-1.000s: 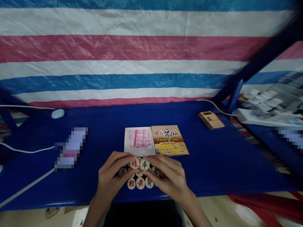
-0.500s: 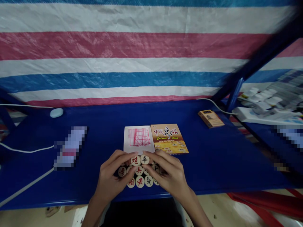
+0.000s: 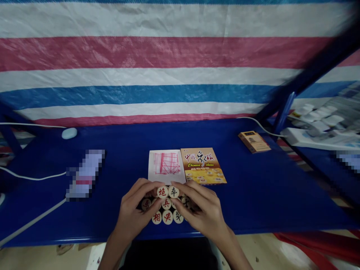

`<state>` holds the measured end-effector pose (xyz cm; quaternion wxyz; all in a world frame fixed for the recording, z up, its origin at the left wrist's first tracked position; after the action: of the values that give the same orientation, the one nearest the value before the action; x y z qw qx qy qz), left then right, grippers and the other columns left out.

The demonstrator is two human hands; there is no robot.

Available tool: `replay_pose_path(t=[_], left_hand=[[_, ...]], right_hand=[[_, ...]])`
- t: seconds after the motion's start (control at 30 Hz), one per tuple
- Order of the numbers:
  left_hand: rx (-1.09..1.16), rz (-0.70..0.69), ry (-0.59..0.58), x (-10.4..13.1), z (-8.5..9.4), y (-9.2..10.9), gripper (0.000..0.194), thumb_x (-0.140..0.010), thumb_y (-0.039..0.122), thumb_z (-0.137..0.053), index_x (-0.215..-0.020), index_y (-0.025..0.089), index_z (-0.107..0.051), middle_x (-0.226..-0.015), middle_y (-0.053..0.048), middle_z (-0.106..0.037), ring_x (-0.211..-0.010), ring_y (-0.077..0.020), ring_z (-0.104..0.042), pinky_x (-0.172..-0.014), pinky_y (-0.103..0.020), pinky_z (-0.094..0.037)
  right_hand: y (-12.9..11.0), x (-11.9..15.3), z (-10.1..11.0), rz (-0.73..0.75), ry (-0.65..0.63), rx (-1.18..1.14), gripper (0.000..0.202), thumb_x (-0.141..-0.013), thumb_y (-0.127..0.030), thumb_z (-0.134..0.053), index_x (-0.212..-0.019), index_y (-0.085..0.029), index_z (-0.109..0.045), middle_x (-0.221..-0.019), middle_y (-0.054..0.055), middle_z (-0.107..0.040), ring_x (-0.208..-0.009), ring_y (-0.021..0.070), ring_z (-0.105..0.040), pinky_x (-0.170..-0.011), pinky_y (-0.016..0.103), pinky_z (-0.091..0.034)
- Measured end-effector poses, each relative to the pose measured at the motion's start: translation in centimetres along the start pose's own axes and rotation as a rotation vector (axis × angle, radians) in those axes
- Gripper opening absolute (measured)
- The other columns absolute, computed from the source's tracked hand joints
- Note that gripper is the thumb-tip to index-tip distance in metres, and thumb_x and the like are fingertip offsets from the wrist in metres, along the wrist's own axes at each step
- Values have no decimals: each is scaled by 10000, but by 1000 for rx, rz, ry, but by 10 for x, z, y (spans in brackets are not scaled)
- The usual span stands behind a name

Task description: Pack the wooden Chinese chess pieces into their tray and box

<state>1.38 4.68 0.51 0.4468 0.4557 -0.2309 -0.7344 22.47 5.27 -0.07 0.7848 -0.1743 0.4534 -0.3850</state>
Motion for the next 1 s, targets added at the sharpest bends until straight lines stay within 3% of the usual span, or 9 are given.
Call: replay_pose_path(t=[0.4, 0.6, 0.77, 1.0], left_hand=[[-43, -53, 1, 0, 2, -1, 293, -888, 175, -702, -1173, 242, -686, -974, -33, -662, -842, -138, -643, -723, -270, -558], [-286, -158, -5, 33, 20, 3, 376, -893, 95, -670, -1253, 207, -665, -1098, -80, -659, -991, -182, -644, -821, -325, -576], [-374, -229, -9, 63, 25, 8, 402, -871, 27, -668, -1250, 159, -677, -1020, -74, -689, -908, -166, -646, -767, -295, -558], [-459, -295, -101, 71, 16, 0, 465, -892, 31, -664, -1340, 153, -631, -1015, -77, -724, -870, -177, -672, -739, -333, -530]], right_hand=[[-2, -2, 0, -25, 24, -16, 423, -868, -172, -724, -1278, -252, -657, -913, 20, -677, -769, 131, -651, -686, 274, -564], [-8, 24, 17, -183, 63, 18, 329, -882, -217, -706, -1209, -239, -676, -831, 13, -602, -676, 133, -613, -606, 273, -569], [-10, 60, 29, -70, -48, 124, 358, -892, -153, -671, -1245, -204, -648, -949, 56, -670, -793, 155, -678, -667, 276, -595], [-2, 73, 25, -2, -128, 188, 464, -906, -104, -641, -1359, -189, -594, -1017, 71, -689, -870, 167, -706, -721, 286, -615]])
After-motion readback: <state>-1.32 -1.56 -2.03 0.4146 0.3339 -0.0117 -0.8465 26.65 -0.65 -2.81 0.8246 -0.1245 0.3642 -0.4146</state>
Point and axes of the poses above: each hand's wrist, its own x-axis away from the middle knuckle, its own z-axis out of the back of the hand, y = z × x, the point moved 1 cm from there along -x, towards the middle knuckle
